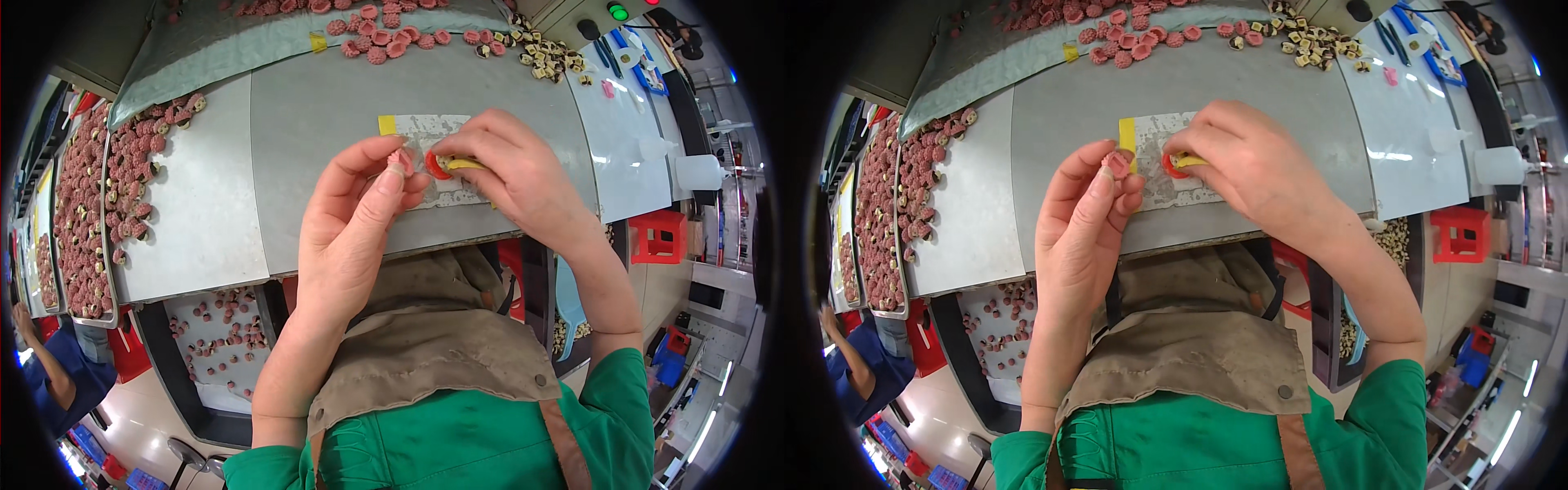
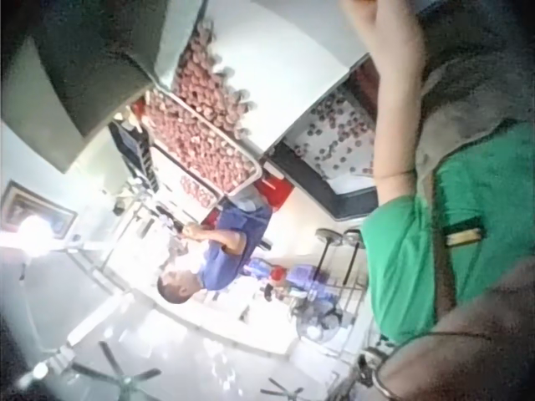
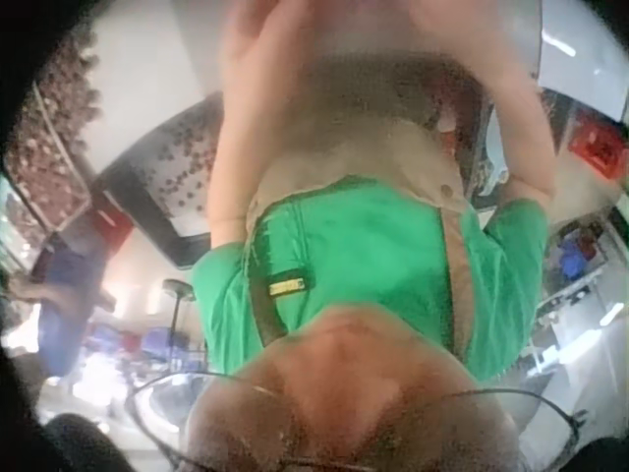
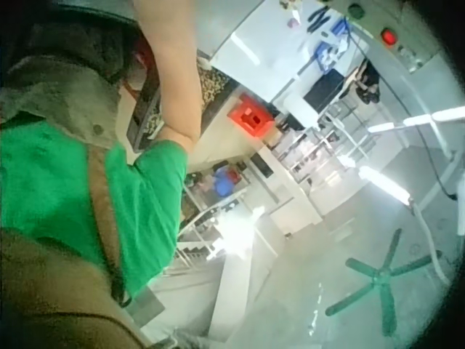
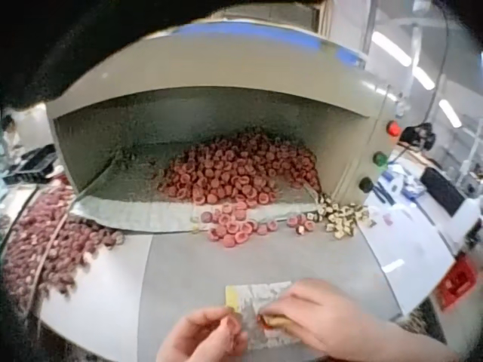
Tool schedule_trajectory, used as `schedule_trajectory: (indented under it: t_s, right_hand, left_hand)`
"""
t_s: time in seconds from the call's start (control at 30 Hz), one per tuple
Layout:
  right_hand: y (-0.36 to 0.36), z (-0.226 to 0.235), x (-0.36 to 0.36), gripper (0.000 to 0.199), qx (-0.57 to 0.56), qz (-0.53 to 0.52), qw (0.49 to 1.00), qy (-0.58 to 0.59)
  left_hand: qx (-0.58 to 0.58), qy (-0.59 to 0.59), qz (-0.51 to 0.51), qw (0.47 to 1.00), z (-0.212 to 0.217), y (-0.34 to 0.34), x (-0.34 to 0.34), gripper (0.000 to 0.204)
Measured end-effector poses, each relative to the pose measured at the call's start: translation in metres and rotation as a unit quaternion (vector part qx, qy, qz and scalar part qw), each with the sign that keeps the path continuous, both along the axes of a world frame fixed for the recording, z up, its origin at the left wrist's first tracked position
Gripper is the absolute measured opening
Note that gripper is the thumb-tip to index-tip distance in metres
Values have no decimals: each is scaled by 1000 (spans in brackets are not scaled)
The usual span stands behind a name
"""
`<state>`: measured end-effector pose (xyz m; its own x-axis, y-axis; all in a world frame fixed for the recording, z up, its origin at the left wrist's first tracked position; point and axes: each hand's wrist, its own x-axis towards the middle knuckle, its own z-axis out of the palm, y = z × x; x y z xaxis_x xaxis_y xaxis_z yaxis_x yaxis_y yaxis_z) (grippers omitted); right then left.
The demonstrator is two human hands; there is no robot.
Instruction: The person assembles figurines by dispensing glue from a bottle into a small cap, taking head and hair components, coating them with glue, and joining them together by hand.
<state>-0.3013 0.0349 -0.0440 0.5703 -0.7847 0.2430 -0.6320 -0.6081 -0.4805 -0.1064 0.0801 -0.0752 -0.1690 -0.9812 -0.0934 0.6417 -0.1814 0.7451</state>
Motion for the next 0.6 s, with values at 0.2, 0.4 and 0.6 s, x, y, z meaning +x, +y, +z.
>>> schedule_trajectory:
  t_s: [0.2,0.4,0.6]
  right_hand:
    - [0,-5,7,21,-30,3,999,30]
    - [10,-6,1,19,105,-52,986,-116]
    - [28,-9,10,21,201,-43,909,-363]
  left_hand:
    - [-2,-44,-4,999,0,1,3,32]
    - [-1,-53,-3,999,5,3,-1,27]
    - [-1,-94,-42,995,9,1,-3,31]
